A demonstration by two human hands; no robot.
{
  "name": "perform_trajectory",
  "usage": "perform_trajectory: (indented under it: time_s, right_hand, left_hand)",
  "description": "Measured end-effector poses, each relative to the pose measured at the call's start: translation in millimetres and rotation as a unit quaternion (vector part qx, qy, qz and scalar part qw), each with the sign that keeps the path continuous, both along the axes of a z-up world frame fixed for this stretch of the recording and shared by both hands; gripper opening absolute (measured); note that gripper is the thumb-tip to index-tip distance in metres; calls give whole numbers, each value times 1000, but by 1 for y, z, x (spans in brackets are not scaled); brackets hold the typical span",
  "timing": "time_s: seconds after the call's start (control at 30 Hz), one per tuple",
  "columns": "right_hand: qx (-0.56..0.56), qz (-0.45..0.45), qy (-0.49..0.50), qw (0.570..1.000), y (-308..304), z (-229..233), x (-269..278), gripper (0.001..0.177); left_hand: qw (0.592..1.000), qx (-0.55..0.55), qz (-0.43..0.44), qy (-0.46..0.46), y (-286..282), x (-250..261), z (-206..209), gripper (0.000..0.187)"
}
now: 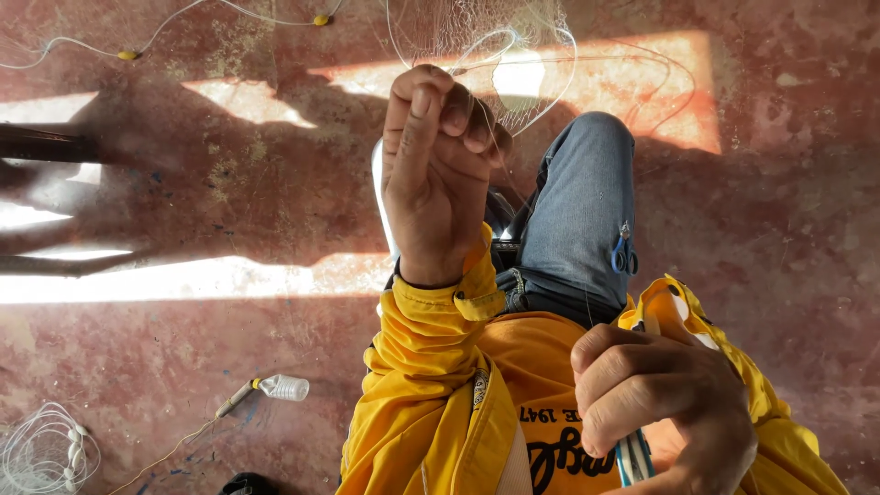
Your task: Repairing a fine-mesh fishing net using a shuttle and scissors
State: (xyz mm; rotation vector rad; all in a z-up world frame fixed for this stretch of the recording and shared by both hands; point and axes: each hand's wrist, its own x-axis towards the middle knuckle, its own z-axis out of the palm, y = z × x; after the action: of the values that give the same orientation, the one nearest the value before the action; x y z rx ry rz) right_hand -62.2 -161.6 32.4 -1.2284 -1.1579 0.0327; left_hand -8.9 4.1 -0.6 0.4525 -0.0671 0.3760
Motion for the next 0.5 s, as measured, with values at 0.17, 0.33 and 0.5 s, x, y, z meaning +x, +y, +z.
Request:
perform_trajectory:
  time_s: [0.17,0.33,0.5]
  right_hand:
    - [7,25,-26,999,6,1,3,10]
    - [30,-30,12,999,2,-7,0,9]
    - [-30,-188,71,979,-43,-67,22,35]
  left_hand:
    - [999,21,40,-6,0,1,-1,8]
    - [999,-21,27,-40,1,-4,-3,10]
    - [991,-51,-1,-120,6,-6,-10,10]
